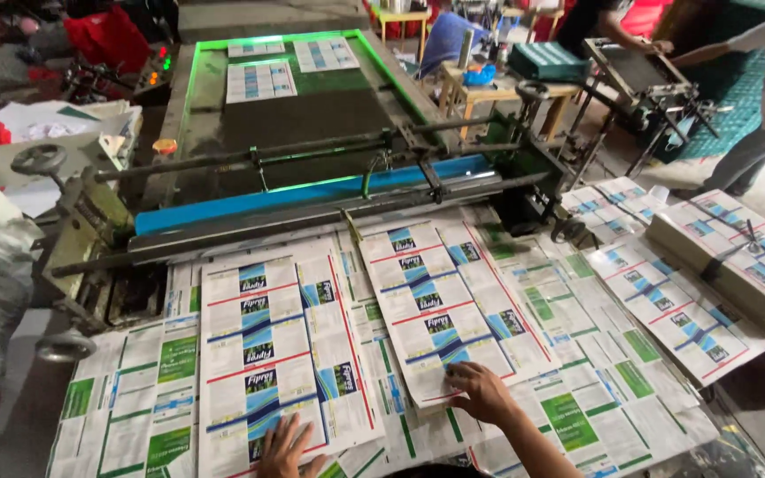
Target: Sorting and stacking printed sheets as they are processed by a machine.
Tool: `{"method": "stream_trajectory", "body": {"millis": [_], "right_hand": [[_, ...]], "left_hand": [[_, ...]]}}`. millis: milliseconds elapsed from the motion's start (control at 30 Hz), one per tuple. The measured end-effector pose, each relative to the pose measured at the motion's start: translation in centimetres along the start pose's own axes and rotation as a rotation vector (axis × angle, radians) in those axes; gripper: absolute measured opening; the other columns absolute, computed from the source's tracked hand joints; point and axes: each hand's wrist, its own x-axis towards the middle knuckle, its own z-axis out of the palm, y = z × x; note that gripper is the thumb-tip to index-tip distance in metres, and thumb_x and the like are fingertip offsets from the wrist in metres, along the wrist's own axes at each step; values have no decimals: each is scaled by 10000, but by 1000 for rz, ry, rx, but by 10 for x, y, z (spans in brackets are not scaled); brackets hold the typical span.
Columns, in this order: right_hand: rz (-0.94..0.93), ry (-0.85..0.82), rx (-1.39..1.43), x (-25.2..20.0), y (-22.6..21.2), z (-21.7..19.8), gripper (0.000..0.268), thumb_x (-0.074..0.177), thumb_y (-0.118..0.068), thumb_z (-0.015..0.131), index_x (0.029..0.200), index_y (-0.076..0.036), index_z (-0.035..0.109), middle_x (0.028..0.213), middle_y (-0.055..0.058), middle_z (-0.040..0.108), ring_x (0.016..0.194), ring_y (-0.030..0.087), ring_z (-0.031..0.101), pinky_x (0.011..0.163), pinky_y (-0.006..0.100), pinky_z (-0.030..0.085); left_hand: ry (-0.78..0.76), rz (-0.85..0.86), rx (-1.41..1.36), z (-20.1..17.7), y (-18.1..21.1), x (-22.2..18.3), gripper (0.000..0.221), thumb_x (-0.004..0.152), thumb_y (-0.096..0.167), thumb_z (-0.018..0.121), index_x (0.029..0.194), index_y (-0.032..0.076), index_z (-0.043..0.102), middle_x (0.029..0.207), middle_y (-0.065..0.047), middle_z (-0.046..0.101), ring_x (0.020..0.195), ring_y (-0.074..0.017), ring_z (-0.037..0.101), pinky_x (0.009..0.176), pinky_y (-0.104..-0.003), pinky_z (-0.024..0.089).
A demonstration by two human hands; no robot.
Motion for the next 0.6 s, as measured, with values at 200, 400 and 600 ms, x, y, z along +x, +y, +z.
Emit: {"method": "stream_trajectory", "body": {"millis": [200,400,600], "right_hand": [[-86,53,38,-6,14,15,128,898,-157,735,1012,-99,726,1349,82,683,1331,339,576,1098,440,478],[-186,158,75,-3,30,23,217,855,-72,656,1052,-60,743,1303,190,681,1310,434,552,1043,474,453],[165,167,-125,2,-16,-48,354,916,-95,506,1154,-207,743,1234,35,746,1193,266,660,1056,485,503]], "left_hand": [[103,173,34,41,-37,-7,479,792,527,782,1159,220,802,1386,-160,634,1290,-423,520,1015,-678,376],[27,-109,81,13,8,-11,247,888,297,708,1054,121,758,1306,-102,685,1322,-319,584,1082,-576,454],[100,-104,75,-19,49,-28,246,929,171,632,1149,90,703,1370,-97,651,1348,-314,566,1119,-519,455]]}}
